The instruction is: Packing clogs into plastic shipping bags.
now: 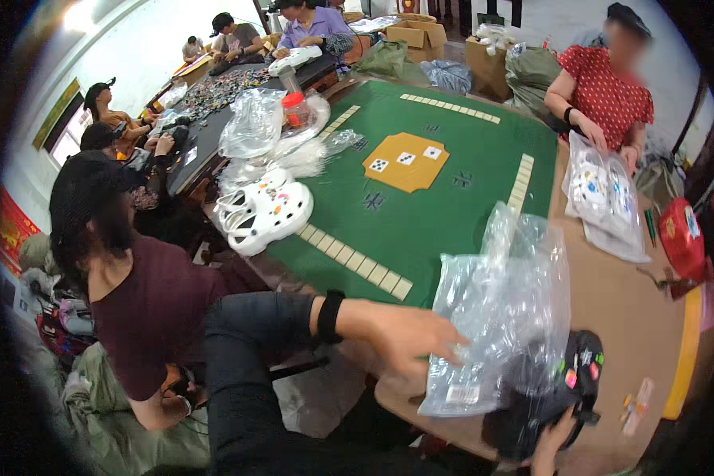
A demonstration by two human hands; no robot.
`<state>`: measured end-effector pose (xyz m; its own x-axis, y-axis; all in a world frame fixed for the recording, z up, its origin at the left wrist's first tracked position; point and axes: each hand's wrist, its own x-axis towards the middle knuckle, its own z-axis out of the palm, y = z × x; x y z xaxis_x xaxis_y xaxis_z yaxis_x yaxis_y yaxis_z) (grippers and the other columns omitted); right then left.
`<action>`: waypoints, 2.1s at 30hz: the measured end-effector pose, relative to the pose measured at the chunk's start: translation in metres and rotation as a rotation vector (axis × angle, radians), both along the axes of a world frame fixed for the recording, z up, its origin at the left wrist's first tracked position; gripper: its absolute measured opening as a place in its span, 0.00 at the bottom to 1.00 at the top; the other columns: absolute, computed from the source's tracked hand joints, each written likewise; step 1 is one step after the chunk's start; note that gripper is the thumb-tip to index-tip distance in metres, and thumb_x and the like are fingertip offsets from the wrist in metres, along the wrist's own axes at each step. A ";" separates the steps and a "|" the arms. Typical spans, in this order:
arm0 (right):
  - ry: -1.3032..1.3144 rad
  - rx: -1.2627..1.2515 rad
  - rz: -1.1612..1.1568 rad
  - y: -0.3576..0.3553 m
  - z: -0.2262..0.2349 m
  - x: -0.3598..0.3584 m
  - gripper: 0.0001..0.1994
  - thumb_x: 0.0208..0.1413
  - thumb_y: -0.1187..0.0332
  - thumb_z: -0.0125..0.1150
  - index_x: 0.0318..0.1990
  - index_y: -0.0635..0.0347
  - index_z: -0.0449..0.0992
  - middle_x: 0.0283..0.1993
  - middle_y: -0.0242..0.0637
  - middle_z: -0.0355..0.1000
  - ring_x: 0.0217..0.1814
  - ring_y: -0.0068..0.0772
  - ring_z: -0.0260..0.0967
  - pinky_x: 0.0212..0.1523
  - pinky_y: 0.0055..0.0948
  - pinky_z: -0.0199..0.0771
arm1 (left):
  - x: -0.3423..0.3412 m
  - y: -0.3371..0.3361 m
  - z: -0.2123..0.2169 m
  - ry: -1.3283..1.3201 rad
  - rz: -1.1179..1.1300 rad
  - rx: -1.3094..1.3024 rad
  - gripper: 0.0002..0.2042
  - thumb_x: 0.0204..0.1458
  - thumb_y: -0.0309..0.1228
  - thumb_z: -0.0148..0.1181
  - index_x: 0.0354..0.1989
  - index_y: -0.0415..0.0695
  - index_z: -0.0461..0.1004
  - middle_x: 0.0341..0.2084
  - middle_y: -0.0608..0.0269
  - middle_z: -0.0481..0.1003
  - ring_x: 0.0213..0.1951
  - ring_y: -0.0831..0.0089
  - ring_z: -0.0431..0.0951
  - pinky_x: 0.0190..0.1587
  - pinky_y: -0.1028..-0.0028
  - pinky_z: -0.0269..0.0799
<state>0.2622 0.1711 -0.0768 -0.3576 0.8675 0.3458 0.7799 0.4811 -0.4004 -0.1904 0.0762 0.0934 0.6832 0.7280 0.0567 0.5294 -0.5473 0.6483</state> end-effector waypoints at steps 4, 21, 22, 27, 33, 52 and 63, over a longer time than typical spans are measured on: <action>-0.091 -0.008 -0.033 0.015 -0.013 0.003 0.34 0.41 0.84 0.44 0.62 0.68 0.55 0.61 0.62 0.55 0.58 0.61 0.56 0.59 0.45 0.55 | -0.009 -0.016 0.029 0.188 0.093 0.044 0.18 0.40 0.26 0.52 0.43 0.42 0.76 0.56 0.44 0.64 0.56 0.50 0.66 0.58 0.59 0.61; -0.037 -0.231 -0.084 -0.001 -0.002 0.016 0.36 0.38 0.81 0.50 0.62 0.70 0.56 0.64 0.62 0.52 0.66 0.61 0.49 0.66 0.43 0.47 | -0.367 -0.091 -0.035 -0.089 1.839 0.450 0.26 0.47 0.27 0.55 0.56 0.32 0.63 0.53 0.38 0.66 0.57 0.49 0.64 0.60 0.65 0.57; -0.102 -0.234 -0.107 -0.004 0.001 0.016 0.33 0.43 0.76 0.53 0.62 0.68 0.58 0.57 0.58 0.60 0.62 0.59 0.52 0.61 0.46 0.50 | -0.387 -0.091 -0.038 -0.127 1.907 0.364 0.27 0.47 0.28 0.56 0.57 0.30 0.61 0.52 0.37 0.66 0.57 0.48 0.65 0.59 0.65 0.58; -0.271 -0.233 -0.201 -0.002 0.037 -0.015 0.30 0.46 0.72 0.56 0.61 0.67 0.60 0.51 0.56 0.66 0.59 0.59 0.55 0.57 0.49 0.53 | -0.428 -0.037 -0.040 -0.242 2.050 0.307 0.30 0.49 0.31 0.55 0.60 0.32 0.57 0.53 0.35 0.66 0.56 0.47 0.65 0.58 0.65 0.60; -0.322 -0.289 -0.120 0.029 0.049 -0.061 0.31 0.44 0.73 0.54 0.60 0.69 0.60 0.54 0.60 0.63 0.60 0.61 0.55 0.59 0.48 0.53 | -0.585 -0.072 -0.098 0.146 2.015 0.486 0.27 0.55 0.39 0.50 0.64 0.46 0.57 0.56 0.36 0.62 0.57 0.45 0.63 0.59 0.60 0.57; -0.471 -0.564 -0.258 -0.047 0.074 -0.056 0.25 0.40 0.70 0.53 0.50 0.71 0.67 0.50 0.70 0.59 0.48 0.67 0.59 0.52 0.51 0.59 | -0.559 0.053 -0.079 0.744 2.235 0.828 0.23 0.58 0.41 0.47 0.61 0.49 0.62 0.56 0.49 0.66 0.56 0.56 0.65 0.57 0.55 0.59; -0.230 -0.344 -0.038 -0.043 0.062 -0.062 0.26 0.38 0.69 0.57 0.51 0.57 0.70 0.59 0.58 0.57 0.63 0.59 0.53 0.62 0.52 0.52 | -0.107 0.245 0.071 -0.147 0.732 1.085 0.33 0.52 0.33 0.51 0.66 0.36 0.49 0.66 0.37 0.42 0.66 0.37 0.39 0.65 0.46 0.35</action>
<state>0.2005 0.1277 -0.0145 -0.3570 0.9327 -0.0516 0.8826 0.3187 -0.3457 -0.2973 0.3208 0.1643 0.0905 0.4619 0.8823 0.8864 -0.4412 0.1400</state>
